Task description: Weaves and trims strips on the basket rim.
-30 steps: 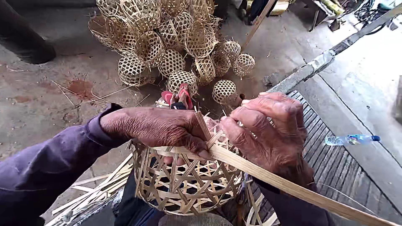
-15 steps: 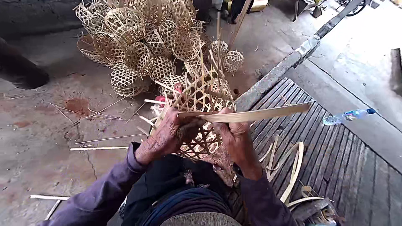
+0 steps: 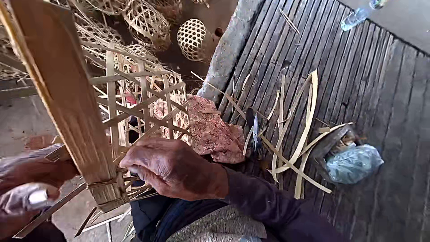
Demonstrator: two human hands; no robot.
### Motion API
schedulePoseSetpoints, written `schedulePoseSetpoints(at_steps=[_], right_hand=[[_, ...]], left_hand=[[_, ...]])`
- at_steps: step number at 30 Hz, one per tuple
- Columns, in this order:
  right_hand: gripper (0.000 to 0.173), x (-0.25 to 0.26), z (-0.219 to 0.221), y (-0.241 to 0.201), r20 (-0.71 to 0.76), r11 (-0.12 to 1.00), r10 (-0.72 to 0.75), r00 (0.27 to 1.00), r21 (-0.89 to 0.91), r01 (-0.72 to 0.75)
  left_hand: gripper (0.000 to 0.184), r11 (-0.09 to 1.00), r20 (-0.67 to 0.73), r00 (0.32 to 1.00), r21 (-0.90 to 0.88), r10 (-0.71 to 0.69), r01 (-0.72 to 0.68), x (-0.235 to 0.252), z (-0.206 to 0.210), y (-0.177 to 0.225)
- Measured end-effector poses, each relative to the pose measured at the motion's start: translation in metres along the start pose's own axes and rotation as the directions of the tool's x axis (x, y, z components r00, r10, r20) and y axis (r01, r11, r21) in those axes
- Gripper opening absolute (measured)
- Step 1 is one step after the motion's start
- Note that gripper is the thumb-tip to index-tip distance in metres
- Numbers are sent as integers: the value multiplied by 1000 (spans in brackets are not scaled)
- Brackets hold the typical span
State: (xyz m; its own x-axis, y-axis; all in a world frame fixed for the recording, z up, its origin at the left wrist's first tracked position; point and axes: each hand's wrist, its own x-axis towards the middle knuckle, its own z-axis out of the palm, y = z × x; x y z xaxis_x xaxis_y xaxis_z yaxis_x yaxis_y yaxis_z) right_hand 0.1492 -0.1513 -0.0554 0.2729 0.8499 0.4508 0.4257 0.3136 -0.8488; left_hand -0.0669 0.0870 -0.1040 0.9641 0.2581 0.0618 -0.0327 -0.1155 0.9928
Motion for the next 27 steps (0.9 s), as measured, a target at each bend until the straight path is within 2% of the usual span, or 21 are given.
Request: schedulePoseSetpoints(at_steps=[1, 2, 3, 5, 8, 11, 13, 16, 19, 21, 24, 27], right_hand=[[10, 1, 2, 2, 9, 1000, 4, 1000, -19, -3], [10, 2, 4, 3, 26, 999, 10, 1000, -48, -8], [11, 3, 6, 5, 37, 998, 9, 999, -69, -6], [9, 2, 7, 11, 55, 996, 3, 998, -94, 2], [8, 3, -7, 18, 24, 996, -25, 999, -88, 27], [15, 7, -45, 39, -102, 996, 2, 995, -92, -11], [20, 8, -75, 73, -184, 982, 100, 978, -143, -127], [23, 29, -108, 158, -307, 868, 299, 904, -307, -391], [28, 52, -122, 227, -266, 688, 524, 809, -426, -587], [32, 66, -116, 261, -208, 595, 594, 777, -537, -598], [37, 78, -101, 298, -76, 471, 693, 717, -704, -531], [28, 74, -91, 307, -37, 452, 712, 701, -739, -499]], left_hand=[[49, 998, 34, 998, -18, -52, 52, -10, -8, -12], [65, 989, 25, 991, -72, -129, 131, -15, -6, -17], [71, 976, -13, 981, -105, -194, 191, -16, -3, -21], [63, 962, -58, 965, -117, -256, 248, -10, 3, -17], [44, 944, -34, 959, -189, -280, 269, 11, 22, 6], [52, 913, 98, 972, -332, -215, 236, 11, 21, 5], [45, 899, -73, 950, -351, -304, 261, 17, 39, 25], [46, 901, -144, 941, -363, -307, 238, 7, 43, 32], [43, 901, -154, 938, -361, -312, 240, 11, 56, 45], [41, 885, -170, 928, -398, -332, 244, 14, 65, 53], [39, 894, -245, 908, -384, -341, 232, 11, 70, 57], [40, 903, -291, 903, -383, -317, 194, 3, 67, 55]])
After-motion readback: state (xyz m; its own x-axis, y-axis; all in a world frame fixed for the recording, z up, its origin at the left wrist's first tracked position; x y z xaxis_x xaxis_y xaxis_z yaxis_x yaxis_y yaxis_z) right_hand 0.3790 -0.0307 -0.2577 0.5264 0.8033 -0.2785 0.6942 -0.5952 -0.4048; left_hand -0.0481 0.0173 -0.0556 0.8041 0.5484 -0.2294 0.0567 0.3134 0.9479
